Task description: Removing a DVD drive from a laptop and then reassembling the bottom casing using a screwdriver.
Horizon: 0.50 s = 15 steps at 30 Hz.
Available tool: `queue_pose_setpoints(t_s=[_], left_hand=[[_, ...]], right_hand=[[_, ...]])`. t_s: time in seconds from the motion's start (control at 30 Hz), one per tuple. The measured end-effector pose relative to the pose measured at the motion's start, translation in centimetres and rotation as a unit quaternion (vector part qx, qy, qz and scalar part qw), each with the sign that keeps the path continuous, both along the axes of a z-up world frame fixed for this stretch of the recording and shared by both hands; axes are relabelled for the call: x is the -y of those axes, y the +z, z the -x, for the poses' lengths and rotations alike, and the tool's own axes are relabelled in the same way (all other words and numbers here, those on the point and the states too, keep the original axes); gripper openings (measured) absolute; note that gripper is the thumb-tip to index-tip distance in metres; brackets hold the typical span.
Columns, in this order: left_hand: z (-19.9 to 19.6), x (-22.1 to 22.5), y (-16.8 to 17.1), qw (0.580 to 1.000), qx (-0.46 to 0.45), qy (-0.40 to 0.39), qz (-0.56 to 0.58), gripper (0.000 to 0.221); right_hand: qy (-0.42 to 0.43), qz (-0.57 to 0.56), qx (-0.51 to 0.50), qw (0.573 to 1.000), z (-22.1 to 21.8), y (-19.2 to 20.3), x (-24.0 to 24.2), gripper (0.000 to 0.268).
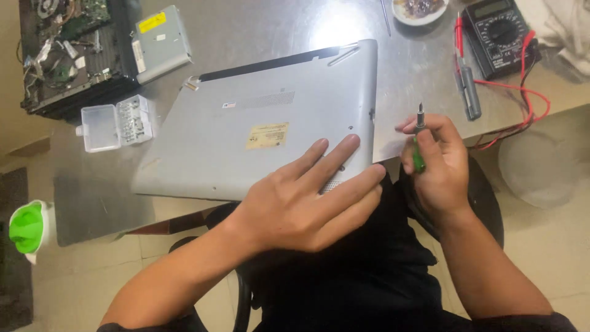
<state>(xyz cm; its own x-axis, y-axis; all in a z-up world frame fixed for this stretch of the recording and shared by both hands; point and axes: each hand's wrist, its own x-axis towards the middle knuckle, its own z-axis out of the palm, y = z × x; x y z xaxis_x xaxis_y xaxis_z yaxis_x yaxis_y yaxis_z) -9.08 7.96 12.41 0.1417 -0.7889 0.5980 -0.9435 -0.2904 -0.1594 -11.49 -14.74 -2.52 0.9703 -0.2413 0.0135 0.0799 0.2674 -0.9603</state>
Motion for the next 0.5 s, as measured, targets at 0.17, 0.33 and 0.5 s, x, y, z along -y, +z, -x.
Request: queue_pose_setpoints(t_s=[0.17,0.33,0.5], left_hand=[[0.8,-3.2,4.6,0.995,0.019,-0.099,0.025,0.015],[0.7,-4.4,5.2,0.985,0.046,-0.147,0.078,0.010],[-0.4,-5.3,3.9,0.966,0.079,-0.195,0.148,0.007]], right_hand=[[0.011,-0.026,0.175,0.984,-4.0,2.0,-1.7,0.030],[0.018,-0.075,0.301,0.951,-5.2,7.2,-3.0,0.027],[-0.066,0.008,0.353,0.933,-4.4,10.0,-3.2,0.030]])
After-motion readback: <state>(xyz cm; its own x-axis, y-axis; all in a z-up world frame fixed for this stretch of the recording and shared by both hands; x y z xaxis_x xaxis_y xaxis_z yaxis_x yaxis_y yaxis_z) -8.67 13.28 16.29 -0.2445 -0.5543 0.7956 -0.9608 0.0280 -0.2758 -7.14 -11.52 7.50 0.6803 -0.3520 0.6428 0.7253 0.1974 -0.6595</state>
